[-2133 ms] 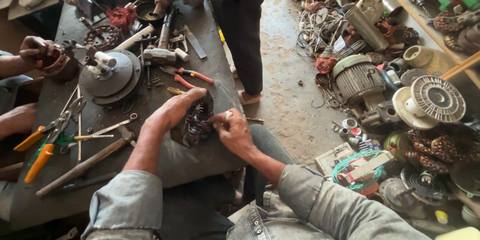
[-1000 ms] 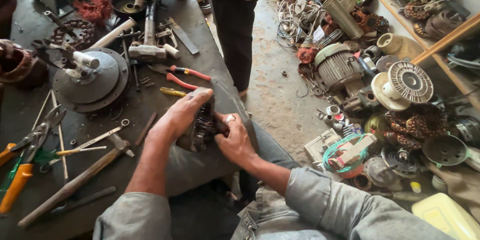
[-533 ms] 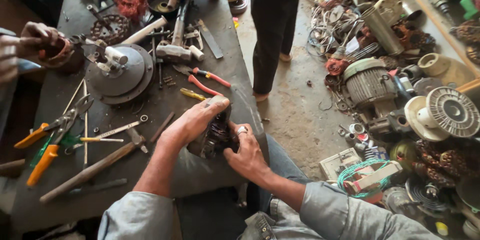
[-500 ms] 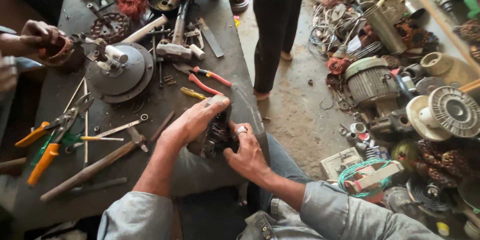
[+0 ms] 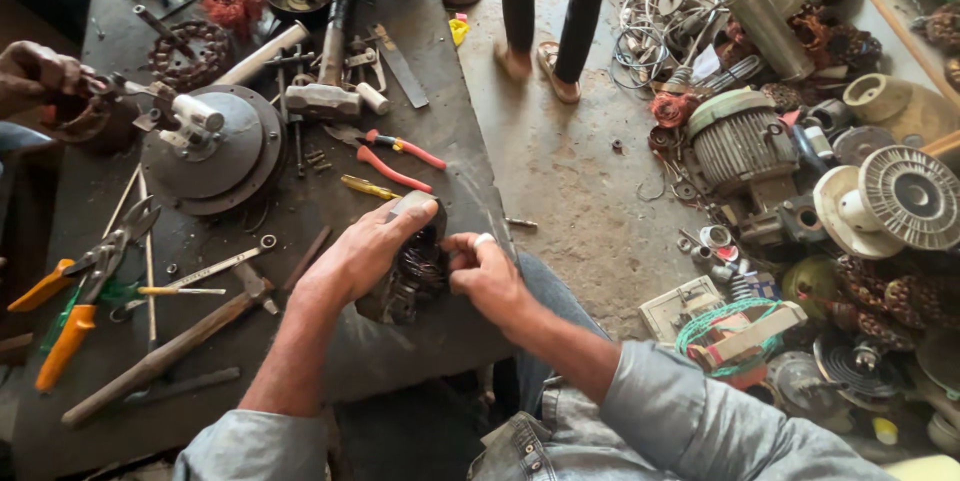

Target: The person sits at a cluttered workbench and uses their hands to pull and remove copper wire coils from a motor stator. They repeatedly twist and pull the wires to detach them from the metal core, occasionally rotating the stator to access different sections.

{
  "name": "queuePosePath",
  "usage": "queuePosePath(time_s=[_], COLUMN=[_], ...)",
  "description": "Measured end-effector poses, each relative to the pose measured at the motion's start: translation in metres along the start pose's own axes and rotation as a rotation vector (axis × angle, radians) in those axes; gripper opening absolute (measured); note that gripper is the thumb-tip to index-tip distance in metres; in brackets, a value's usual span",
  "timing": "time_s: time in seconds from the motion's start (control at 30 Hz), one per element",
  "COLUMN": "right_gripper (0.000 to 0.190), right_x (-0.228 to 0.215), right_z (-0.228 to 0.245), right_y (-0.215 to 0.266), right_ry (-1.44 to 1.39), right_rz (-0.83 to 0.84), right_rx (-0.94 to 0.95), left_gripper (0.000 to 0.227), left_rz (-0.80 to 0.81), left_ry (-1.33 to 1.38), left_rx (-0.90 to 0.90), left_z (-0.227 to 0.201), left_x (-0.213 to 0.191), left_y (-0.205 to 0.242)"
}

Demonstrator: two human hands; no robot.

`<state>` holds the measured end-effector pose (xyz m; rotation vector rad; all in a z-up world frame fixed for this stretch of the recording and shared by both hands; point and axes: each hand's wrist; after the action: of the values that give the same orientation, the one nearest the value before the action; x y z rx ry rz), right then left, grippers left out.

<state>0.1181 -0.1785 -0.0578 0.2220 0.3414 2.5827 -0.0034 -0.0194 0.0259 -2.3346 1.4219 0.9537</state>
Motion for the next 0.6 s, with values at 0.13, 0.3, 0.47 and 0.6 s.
queuePosePath(time_s=[0.13,0.3,0.47,0.6], right_gripper=[0.054,0.057,0.064,0.055], right_x=[-0.01,0.005,0.009,0.006], right_z=[0.001,-0.006,0.001,0.003], right_y=[0.0,0.023,0.024,0.034], right_ry=[0.052,0.351,0.302,0.407], right_rz=[0.073,-0.018,-0.079,-0.008], right_rx=[-0.047,-0.319,-0.143,-0.352], left_gripper=[0.058,0.056,0.057,0.058], left_rz=[0.006,-0.013,-0.01,-0.006], left_ry=[0.111,-0.08,0.096,-0.052], left_rx=[-0.325,0.089,-0.248,0.059], left_z=[-0.023,-0.006,-0.011,-0.005], left_x=[-0.003,0.001,0.003,0.002], left_y=[0.006,0.003,0.005,0.004])
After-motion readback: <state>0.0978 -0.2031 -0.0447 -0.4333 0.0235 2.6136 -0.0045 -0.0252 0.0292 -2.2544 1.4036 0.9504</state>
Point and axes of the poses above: each hand's wrist, its own y-axis away from the middle knuckle, its own x-axis out of the palm, z = x × y, and after that the axes turned 2 degrees about -z, right-handed
